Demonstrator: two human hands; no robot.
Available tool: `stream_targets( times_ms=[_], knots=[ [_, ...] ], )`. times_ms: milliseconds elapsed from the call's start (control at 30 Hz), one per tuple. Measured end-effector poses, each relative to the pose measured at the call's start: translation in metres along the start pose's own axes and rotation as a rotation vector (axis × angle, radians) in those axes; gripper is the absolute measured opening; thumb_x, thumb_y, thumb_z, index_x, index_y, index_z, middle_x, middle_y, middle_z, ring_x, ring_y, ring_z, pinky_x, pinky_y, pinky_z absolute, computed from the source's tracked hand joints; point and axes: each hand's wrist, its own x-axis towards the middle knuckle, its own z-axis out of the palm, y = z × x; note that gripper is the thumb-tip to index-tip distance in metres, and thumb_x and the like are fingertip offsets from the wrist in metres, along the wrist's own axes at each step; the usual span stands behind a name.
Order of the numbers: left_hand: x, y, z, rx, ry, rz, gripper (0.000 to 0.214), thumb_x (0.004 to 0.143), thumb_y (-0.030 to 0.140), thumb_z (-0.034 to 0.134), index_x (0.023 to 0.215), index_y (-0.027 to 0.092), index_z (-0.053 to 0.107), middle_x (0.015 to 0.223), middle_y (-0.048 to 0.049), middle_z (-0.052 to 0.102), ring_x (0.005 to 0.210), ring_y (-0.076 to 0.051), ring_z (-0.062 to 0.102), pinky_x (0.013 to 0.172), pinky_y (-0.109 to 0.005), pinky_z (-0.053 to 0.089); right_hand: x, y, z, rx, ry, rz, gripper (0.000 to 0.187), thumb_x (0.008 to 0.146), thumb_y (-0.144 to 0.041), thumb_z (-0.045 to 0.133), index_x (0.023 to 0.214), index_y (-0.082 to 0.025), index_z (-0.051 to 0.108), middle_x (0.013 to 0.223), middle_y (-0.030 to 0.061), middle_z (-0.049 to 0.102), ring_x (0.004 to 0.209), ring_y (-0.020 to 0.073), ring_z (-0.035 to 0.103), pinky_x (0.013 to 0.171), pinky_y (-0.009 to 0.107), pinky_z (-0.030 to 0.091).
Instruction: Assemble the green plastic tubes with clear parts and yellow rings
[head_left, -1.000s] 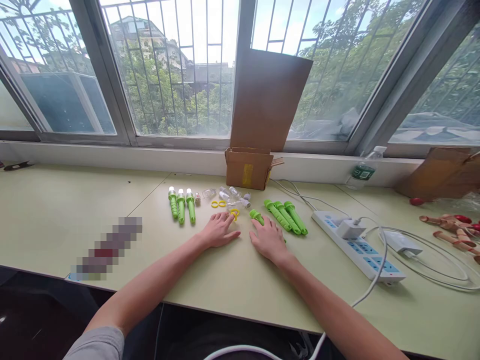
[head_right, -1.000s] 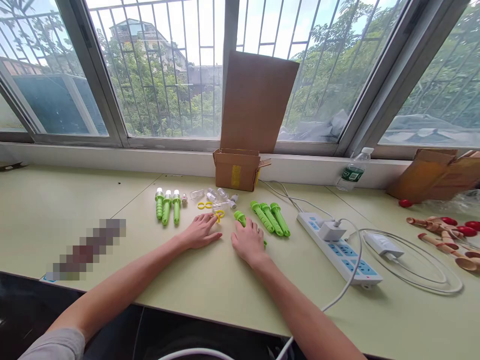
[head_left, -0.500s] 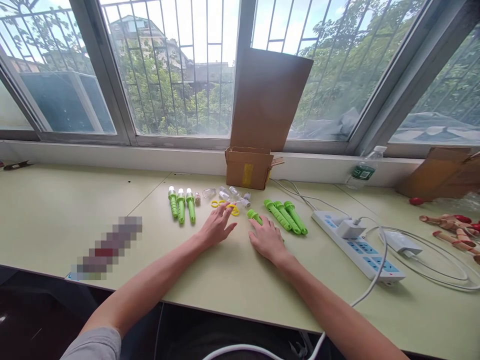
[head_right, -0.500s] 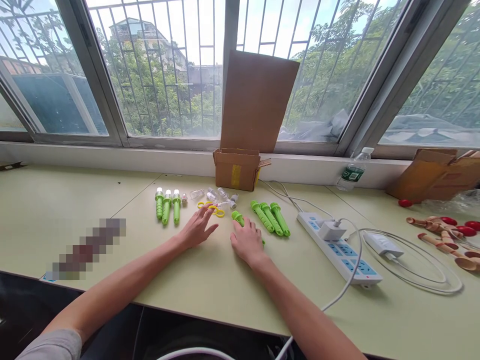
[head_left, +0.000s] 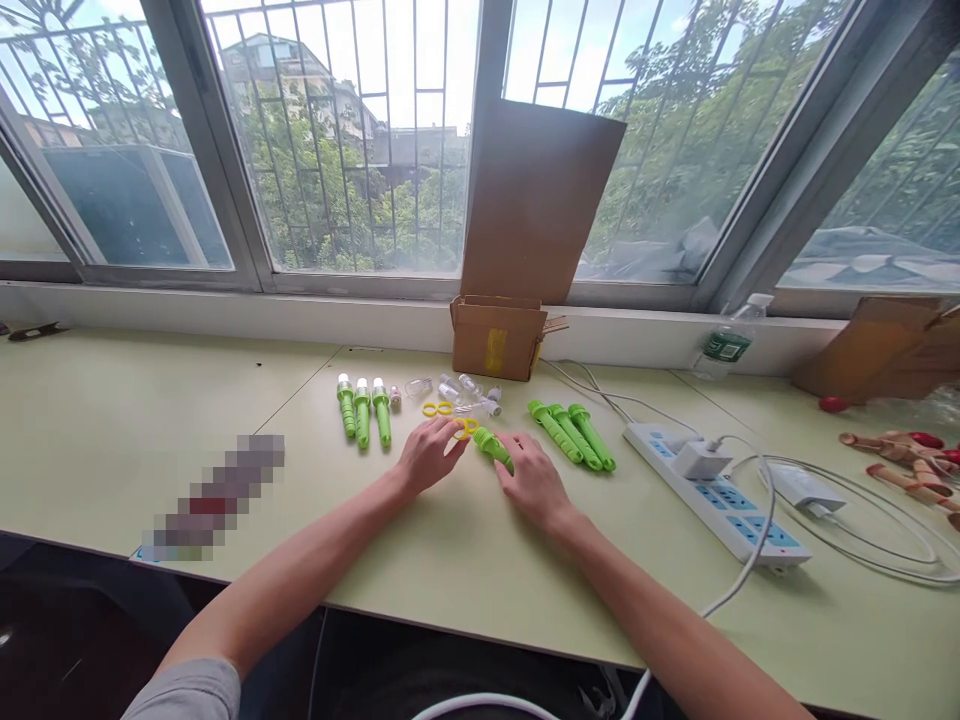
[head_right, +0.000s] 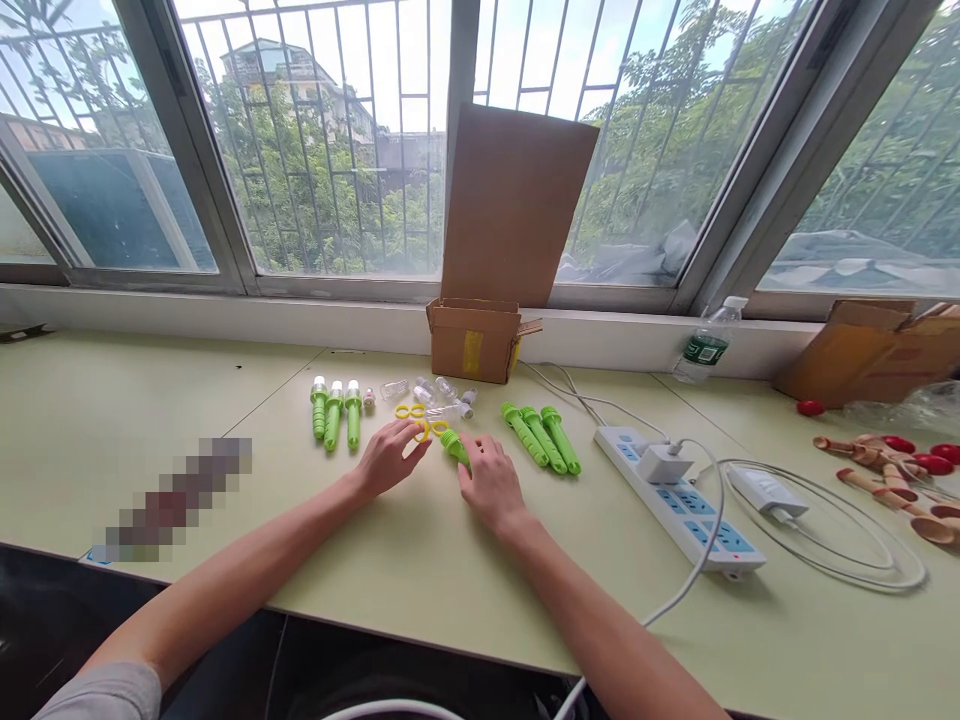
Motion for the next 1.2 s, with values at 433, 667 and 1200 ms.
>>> stream_targets(
  times_ms=[433,667,1200],
  knots=[
    [-0.001,0.0,0.0,-0.001,-0.017,-0.122,0.02,0.093,0.038,0.038,0.089,0.021,0.048,0.082,-0.0032,0.063,0.072,-0.018,0.062,0.063,-0.03,0.047,-0.002,-0.008,-0.004,0.144,0.021,-0.128,0.036,0.086,-0.021,0.047,0.121,-0.021,0.055,0.105,0.0072,0.059,0.098,0.0211,0.052,0.086,0.03,0.041],
    [-0.002,0.0,0.001,-0.123,-0.018,-0.15,0.026,0.091,0.042,0.041,0.106,0.02,0.036,0.091,-0.0062,0.067,0.076,-0.021,0.066,0.063,-0.031,0.049,-0.004,-0.009,-0.006,0.212,0.09,-0.173,0.035,0.086,-0.02,0.047,0.12,-0.021,0.056,0.099,0.0067,0.058,0.095,0.0204,0.053,0.084,0.03,0.043],
    [-0.001,0.004,-0.006,-0.396,-0.055,-0.213,0.031,0.092,0.044,0.04,0.111,0.02,0.047,0.084,-0.0045,0.07,0.075,-0.018,0.067,0.07,-0.03,0.051,-0.001,0.0,0.006,0.3,0.249,-0.29,0.037,0.084,-0.018,0.052,0.12,-0.026,0.054,0.1,0.007,0.059,0.095,0.0227,0.056,0.079,0.035,0.05]
  ],
)
